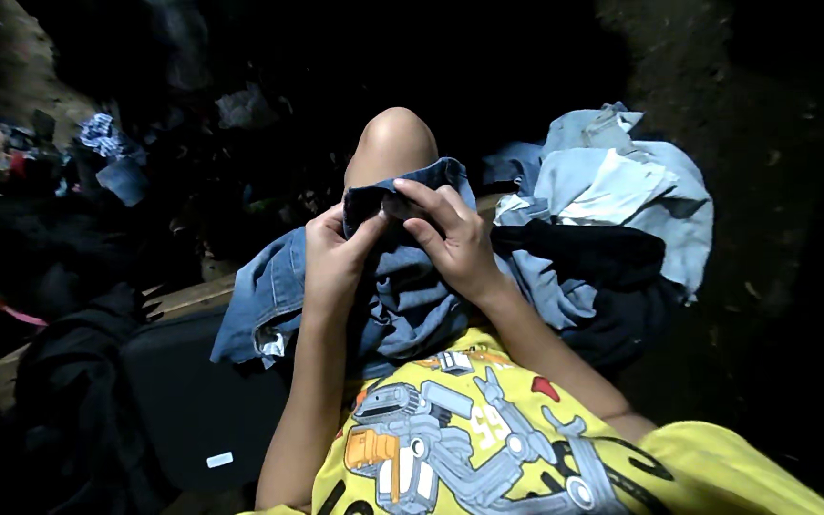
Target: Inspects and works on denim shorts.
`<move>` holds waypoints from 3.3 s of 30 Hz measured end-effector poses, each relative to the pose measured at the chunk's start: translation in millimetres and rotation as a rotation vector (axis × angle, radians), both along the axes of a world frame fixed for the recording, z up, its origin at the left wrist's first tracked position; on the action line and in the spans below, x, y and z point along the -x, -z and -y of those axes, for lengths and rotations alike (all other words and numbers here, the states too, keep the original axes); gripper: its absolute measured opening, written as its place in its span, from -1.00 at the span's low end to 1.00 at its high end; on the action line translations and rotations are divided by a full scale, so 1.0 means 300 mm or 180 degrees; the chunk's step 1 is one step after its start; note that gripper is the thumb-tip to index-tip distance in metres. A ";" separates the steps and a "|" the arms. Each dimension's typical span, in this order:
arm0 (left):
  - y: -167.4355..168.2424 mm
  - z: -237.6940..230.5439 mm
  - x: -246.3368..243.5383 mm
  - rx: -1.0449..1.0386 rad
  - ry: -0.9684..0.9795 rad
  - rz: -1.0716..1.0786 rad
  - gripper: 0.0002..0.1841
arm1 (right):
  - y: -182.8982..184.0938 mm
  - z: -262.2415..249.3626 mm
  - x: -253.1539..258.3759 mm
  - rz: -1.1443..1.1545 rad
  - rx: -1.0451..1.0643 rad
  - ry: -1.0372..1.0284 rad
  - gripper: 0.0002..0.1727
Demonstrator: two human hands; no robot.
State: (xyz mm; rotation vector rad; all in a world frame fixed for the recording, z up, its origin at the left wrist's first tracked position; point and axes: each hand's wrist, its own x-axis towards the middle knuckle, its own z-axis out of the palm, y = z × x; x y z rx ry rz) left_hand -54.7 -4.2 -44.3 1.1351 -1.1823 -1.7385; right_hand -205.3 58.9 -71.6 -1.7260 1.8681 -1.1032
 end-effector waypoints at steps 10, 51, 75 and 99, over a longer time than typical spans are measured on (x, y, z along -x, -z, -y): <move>0.043 0.040 -0.044 0.0545 0.0626 0.0228 -0.89 | -0.095 0.059 0.112 0.2744 -0.1234 -0.0848 -0.66; 0.007 0.030 0.007 0.0024 0.0176 0.0336 -0.94 | -0.106 0.032 0.086 0.2445 -0.1028 -0.0710 -0.58; 0.015 0.018 -0.012 -0.0043 0.0141 -0.0103 -0.86 | -0.032 -0.024 0.009 0.0265 -0.0331 -0.0090 -0.44; 0.048 0.003 -0.031 0.0500 0.0334 -0.0015 -0.86 | -0.019 0.007 0.009 0.0321 -0.0117 -0.0107 -0.56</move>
